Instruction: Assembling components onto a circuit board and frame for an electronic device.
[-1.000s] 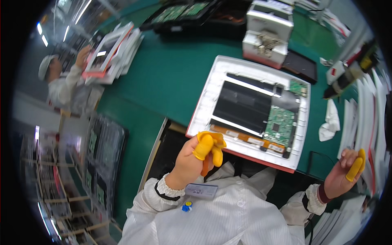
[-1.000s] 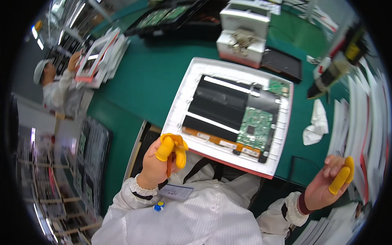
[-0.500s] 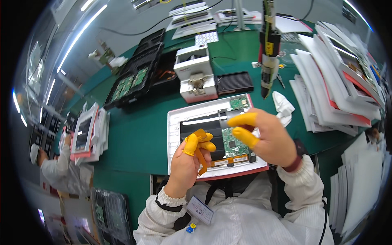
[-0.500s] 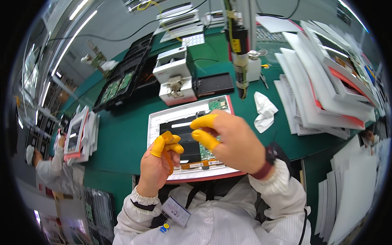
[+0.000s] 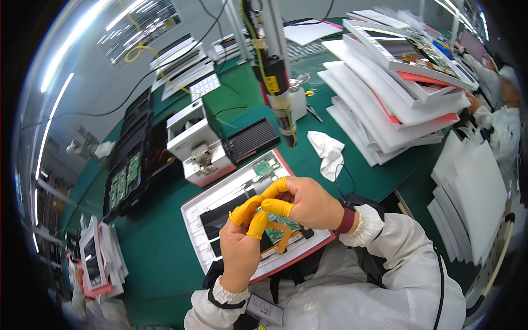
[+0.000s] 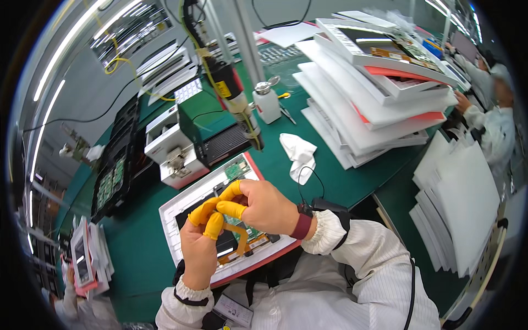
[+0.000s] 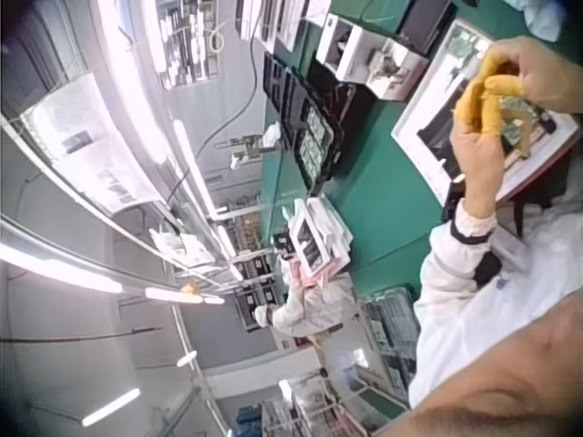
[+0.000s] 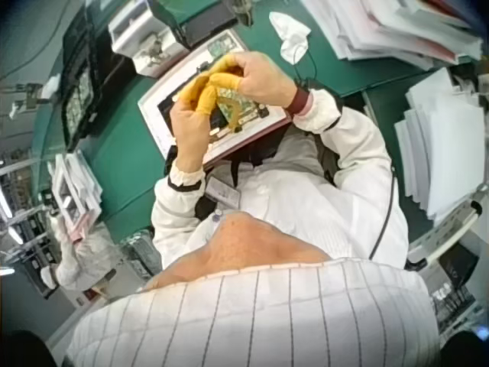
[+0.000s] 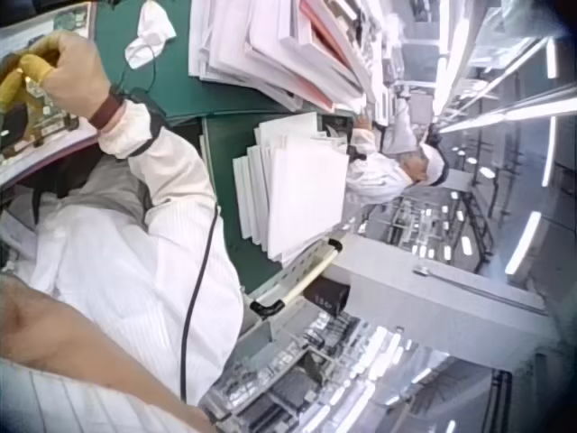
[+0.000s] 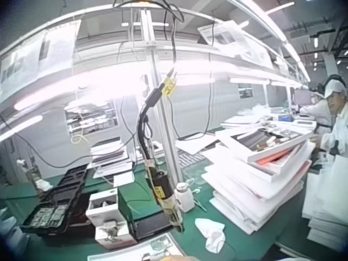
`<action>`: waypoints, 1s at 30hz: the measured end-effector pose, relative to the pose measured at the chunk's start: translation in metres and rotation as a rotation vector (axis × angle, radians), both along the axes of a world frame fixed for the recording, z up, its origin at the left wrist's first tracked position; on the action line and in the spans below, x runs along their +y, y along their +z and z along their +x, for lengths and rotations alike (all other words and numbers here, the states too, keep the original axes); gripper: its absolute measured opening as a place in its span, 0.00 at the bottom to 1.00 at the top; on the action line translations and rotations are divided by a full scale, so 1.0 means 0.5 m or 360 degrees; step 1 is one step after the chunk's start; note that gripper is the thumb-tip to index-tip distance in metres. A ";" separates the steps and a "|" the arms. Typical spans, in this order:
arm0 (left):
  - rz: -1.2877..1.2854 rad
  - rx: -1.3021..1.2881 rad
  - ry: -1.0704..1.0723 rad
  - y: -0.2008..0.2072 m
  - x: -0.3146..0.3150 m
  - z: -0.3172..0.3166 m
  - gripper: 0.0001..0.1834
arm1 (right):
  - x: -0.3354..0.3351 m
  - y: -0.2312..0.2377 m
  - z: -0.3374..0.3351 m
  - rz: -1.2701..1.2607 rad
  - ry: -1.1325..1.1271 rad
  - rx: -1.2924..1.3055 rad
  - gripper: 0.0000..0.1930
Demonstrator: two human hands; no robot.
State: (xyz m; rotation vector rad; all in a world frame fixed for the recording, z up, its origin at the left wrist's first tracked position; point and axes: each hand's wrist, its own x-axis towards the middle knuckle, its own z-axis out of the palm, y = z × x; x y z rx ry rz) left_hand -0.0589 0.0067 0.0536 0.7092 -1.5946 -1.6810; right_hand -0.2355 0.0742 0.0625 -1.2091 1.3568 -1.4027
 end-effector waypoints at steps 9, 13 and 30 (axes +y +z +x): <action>0.0270 -0.0101 -0.0382 -0.014 -0.014 -0.030 0.16 | 0.036 0.000 -0.038 -0.0167 -0.0125 0.0568 0.10; 0.0163 -0.0334 -0.0521 0.017 -0.033 -0.021 0.18 | 0.030 0.017 -0.038 0.0133 -0.0028 0.0414 0.10; 0.0114 -0.0577 -0.0404 0.033 -0.083 0.008 0.08 | -0.045 -0.108 -0.259 0.0198 -0.1108 0.1912 0.13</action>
